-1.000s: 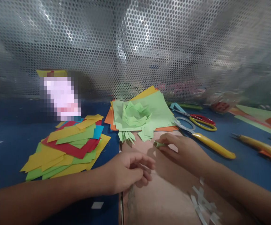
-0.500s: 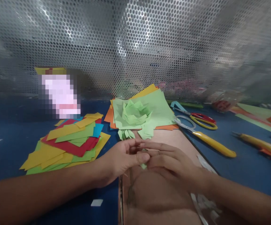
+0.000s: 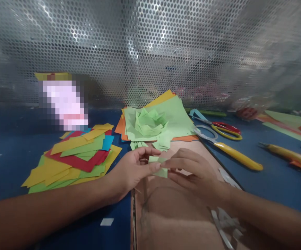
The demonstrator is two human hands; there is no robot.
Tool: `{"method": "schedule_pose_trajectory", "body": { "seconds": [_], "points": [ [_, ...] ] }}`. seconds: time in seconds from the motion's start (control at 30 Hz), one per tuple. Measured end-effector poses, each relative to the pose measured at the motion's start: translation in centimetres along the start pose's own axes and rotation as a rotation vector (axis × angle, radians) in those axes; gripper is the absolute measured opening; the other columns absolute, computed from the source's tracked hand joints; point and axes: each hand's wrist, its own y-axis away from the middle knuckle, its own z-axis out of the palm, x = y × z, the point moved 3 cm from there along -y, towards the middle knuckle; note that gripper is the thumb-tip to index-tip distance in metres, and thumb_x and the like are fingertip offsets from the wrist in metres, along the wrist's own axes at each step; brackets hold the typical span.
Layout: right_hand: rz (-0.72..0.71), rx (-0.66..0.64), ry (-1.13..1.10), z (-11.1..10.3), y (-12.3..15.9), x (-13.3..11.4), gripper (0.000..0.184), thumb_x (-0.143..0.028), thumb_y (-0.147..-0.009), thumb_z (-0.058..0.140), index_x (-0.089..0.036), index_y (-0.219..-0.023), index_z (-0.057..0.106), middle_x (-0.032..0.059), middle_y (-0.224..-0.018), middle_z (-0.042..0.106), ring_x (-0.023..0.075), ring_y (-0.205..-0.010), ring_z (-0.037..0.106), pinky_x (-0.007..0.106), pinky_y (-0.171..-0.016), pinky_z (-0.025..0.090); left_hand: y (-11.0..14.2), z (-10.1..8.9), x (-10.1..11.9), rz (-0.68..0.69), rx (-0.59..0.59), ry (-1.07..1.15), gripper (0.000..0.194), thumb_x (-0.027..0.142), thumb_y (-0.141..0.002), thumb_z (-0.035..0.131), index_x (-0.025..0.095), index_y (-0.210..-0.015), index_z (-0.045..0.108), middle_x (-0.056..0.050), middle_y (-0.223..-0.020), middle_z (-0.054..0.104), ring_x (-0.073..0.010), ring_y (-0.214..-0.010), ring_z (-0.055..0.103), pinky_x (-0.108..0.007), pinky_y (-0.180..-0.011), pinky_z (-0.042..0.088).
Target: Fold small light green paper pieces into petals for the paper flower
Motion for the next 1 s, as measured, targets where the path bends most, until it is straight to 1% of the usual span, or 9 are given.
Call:
{"method": "schedule_pose_trajectory", "body": {
  "seconds": [0.1, 0.23, 0.43, 0.6, 0.73, 0.83, 0.9, 0.97, 1.0],
  "points": [
    [0.009, -0.033, -0.045, 0.2, 0.1, 0.0, 0.02, -0.011, -0.08, 0.06, -0.022, -0.097, 0.062, 0.0017, -0.076, 0.068, 0.0138, -0.072, 0.06, 0.026, -0.067, 0.049, 0.1, 0.1, 0.1, -0.009, -0.023, 0.008, 0.031, 0.029, -0.073, 0.072, 0.018, -0.1, 0.064, -0.003, -0.09, 0.065, -0.0104, -0.073, 0.06, -0.018, -0.061, 0.046],
    [0.061, -0.017, -0.107, 0.0, 0.1, 0.1, 0.016, -0.009, -0.08, 0.06, -0.022, -0.089, 0.063, 0.0017, -0.078, 0.069, 0.0141, -0.076, 0.062, 0.027, -0.071, 0.049, 0.1, 0.1, 0.3, -0.028, -0.022, -0.024, 0.027, 0.027, -0.073, 0.072, 0.018, -0.098, 0.066, -0.003, -0.091, 0.066, -0.011, -0.077, 0.06, -0.019, -0.067, 0.046],
    [0.473, -0.016, -0.39, 0.4, 0.5, 0.7, 0.003, -0.017, -0.082, 0.059, -0.018, -0.082, 0.062, 0.0027, -0.08, 0.068, 0.0129, -0.076, 0.063, 0.024, -0.071, 0.05, 0.2, 0.3, 0.3, 0.036, -0.097, -0.104, 0.016, 0.022, -0.076, 0.068, 0.017, -0.091, 0.065, 0.002, -0.075, 0.063, -0.0077, -0.067, 0.056, -0.016, -0.061, 0.043],
    [0.618, -0.048, -0.591, 0.9, 0.9, 0.8, 0.01, -0.025, -0.08, 0.062, -0.018, -0.074, 0.058, 0.0033, -0.079, 0.066, 0.0144, -0.078, 0.062, 0.026, -0.071, 0.051, 0.3, 0.5, 0.3, 0.145, -0.13, -0.309, 0.013, 0.017, -0.075, 0.064, 0.015, -0.088, 0.063, 0.001, -0.078, 0.062, -0.0076, -0.064, 0.054, -0.017, -0.056, 0.043],
    [0.634, -0.02, -0.581, 1.1, 1.0, 1.3, 0.012, -0.029, -0.083, 0.059, -0.018, -0.081, 0.056, 0.0035, -0.081, 0.064, 0.0136, -0.075, 0.061, 0.025, -0.067, 0.051, 0.2, 0.2, 0.9, 0.216, -0.075, -0.374, 0.012, 0.019, -0.076, 0.064, 0.014, -0.086, 0.064, 0.001, -0.074, 0.062, -0.0076, -0.062, 0.053, -0.018, -0.058, 0.045],
    [0.598, -0.042, -0.417, 0.9, 1.1, 1.5, 0.011, -0.028, -0.089, 0.051, -0.019, -0.091, 0.056, 0.0041, -0.085, 0.064, 0.0137, -0.078, 0.061, 0.025, -0.069, 0.05, 0.2, -0.5, 1.8, 0.272, 0.055, -0.322, 0.012, 0.023, -0.076, 0.065, 0.014, -0.084, 0.062, 0.002, -0.07, 0.06, -0.0068, -0.056, 0.052, -0.019, -0.056, 0.046],
    [0.513, -0.146, -0.325, 0.6, 1.0, 1.1, 0.015, -0.026, -0.091, 0.047, -0.018, -0.093, 0.06, 0.0061, -0.092, 0.066, 0.0152, -0.085, 0.061, 0.027, -0.076, 0.049, 0.1, -0.9, 2.3, 0.322, 0.109, -0.282, 0.015, 0.026, -0.075, 0.067, 0.015, -0.084, 0.062, 0.002, -0.071, 0.061, -0.0067, -0.057, 0.053, -0.019, -0.058, 0.047],
    [0.376, -0.282, -0.35, 0.1, 1.0, 0.0, 0.018, -0.025, -0.091, 0.046, -0.017, -0.092, 0.063, 0.007, -0.093, 0.068, 0.0157, -0.086, 0.062, 0.027, -0.078, 0.048, 0.1, -1.2, 2.6, 0.347, 0.135, -0.246, 0.018, 0.029, -0.074, 0.069, 0.015, -0.083, 0.063, 0.002, -0.072, 0.062, -0.0075, -0.058, 0.054, -0.02, -0.059, 0.047],
    [0.31, -0.378, -0.424, -0.1, 1.0, -0.7, 0.022, -0.025, -0.092, 0.044, -0.017, -0.086, 0.064, 0.0058, -0.083, 0.069, 0.0138, -0.077, 0.063, 0.024, -0.073, 0.049, 0.0, -1.3, 2.6, 0.349, 0.135, -0.233, 0.019, 0.03, -0.074, 0.069, 0.015, -0.082, 0.063, 0.001, -0.072, 0.062, -0.0079, -0.058, 0.055, -0.02, -0.06, 0.048]
  ]
}}
